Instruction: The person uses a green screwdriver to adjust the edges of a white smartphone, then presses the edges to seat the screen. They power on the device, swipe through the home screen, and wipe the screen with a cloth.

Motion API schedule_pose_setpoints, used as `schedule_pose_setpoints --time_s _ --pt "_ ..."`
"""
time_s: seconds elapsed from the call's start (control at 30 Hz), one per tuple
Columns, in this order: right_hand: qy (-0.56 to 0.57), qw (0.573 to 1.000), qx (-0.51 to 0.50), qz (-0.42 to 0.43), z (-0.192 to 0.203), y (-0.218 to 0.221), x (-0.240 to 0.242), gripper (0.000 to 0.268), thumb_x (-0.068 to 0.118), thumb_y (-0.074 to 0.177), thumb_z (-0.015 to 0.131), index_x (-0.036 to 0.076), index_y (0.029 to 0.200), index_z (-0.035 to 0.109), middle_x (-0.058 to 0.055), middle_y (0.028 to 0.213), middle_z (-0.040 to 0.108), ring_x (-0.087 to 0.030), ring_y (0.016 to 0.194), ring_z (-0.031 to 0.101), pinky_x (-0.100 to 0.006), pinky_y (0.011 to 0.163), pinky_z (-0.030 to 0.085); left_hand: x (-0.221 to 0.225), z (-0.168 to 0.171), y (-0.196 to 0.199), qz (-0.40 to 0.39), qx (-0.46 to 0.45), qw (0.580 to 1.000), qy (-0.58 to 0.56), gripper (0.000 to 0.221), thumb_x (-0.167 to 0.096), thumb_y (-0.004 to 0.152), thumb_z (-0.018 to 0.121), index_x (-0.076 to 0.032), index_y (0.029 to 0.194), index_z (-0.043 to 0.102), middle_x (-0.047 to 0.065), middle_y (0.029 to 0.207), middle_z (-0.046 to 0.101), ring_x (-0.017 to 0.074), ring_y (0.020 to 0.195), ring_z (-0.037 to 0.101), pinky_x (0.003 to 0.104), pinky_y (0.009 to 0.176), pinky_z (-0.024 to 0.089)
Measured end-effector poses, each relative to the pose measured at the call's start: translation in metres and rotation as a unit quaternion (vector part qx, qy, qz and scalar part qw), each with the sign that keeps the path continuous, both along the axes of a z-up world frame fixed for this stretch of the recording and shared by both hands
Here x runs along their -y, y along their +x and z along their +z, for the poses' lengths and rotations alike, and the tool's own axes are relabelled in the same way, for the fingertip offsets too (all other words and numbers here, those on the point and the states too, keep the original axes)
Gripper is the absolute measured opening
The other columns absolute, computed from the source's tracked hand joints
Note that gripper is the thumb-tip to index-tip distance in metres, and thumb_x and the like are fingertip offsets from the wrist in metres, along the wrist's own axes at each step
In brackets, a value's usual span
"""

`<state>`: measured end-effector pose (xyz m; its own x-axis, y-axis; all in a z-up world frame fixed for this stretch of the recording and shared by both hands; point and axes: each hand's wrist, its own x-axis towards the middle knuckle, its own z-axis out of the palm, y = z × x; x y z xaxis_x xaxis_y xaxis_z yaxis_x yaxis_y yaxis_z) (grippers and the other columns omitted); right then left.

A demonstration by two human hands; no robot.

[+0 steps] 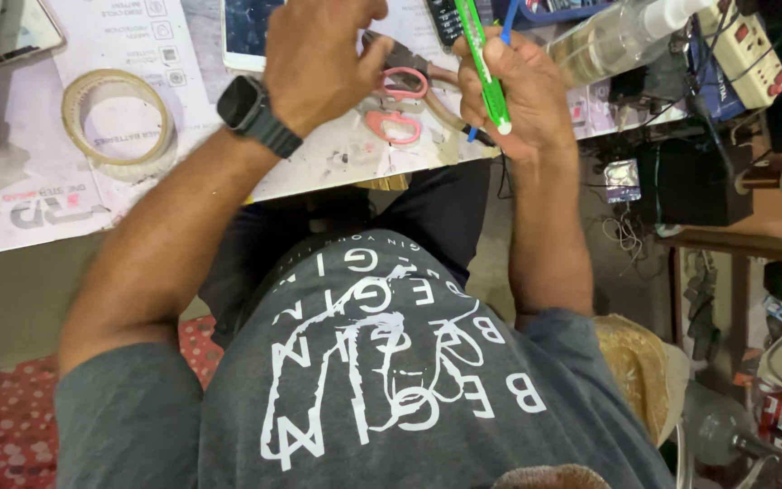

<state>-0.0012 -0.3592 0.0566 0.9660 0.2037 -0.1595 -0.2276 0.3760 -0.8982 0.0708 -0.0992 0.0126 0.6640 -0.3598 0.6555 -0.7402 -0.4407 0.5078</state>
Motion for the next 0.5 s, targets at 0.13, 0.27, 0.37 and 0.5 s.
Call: schedule_pose_setpoints --time_s 0.13,0.27,0.37,0.5 --pt "0.016 0.999 -0.009 -0.031 -0.012 -0.002 -0.002 0.036 0.029 0.110 0.066 -0.005 0.120 0.064 -0.010 0.082 0.063 -0.017 0.063 0.058 -0.035 0.059 0.053 0.003 0.003 0.002 -0.017 -0.015 1.000 0.010 0.021 -0.017 0.091 0.085 -0.006 0.104 0.072 0.007 0.086 0.072 0.0246 0.074 0.071 0.042 0.065 0.053" --pt "0.023 0.999 -0.011 -0.036 -0.013 -0.002 -0.008 0.029 0.022 0.108 0.065 0.000 0.126 0.060 -0.011 0.088 0.065 -0.018 0.061 0.061 -0.032 0.052 0.051 0.000 -0.010 0.011 -0.037 -0.043 0.998 -0.029 0.019 -0.013 0.091 0.083 -0.006 0.105 0.073 0.007 0.088 0.073 0.0212 0.068 0.071 0.037 0.061 0.054" --pt "0.037 0.997 -0.025 -0.066 -0.008 0.000 -0.009 0.028 0.006 0.101 0.060 0.000 0.128 0.059 -0.013 0.090 0.067 -0.017 0.058 0.059 -0.028 0.046 0.045 -0.003 -0.025 0.016 -0.027 -0.062 0.997 -0.042 0.016 -0.015 0.094 0.083 -0.005 0.102 0.073 0.006 0.077 0.070 0.0196 0.065 0.071 0.034 0.058 0.054" --pt "0.008 0.993 0.040 -0.115 -0.004 0.001 -0.007 0.051 -0.010 0.082 0.048 -0.003 0.131 0.058 -0.014 0.095 0.067 -0.017 0.057 0.058 -0.029 0.044 0.044 -0.008 -0.032 0.019 -0.003 -0.047 0.998 -0.029 0.018 -0.018 0.096 0.083 -0.004 0.095 0.072 0.006 0.071 0.069 0.0191 0.060 0.069 0.032 0.055 0.053"
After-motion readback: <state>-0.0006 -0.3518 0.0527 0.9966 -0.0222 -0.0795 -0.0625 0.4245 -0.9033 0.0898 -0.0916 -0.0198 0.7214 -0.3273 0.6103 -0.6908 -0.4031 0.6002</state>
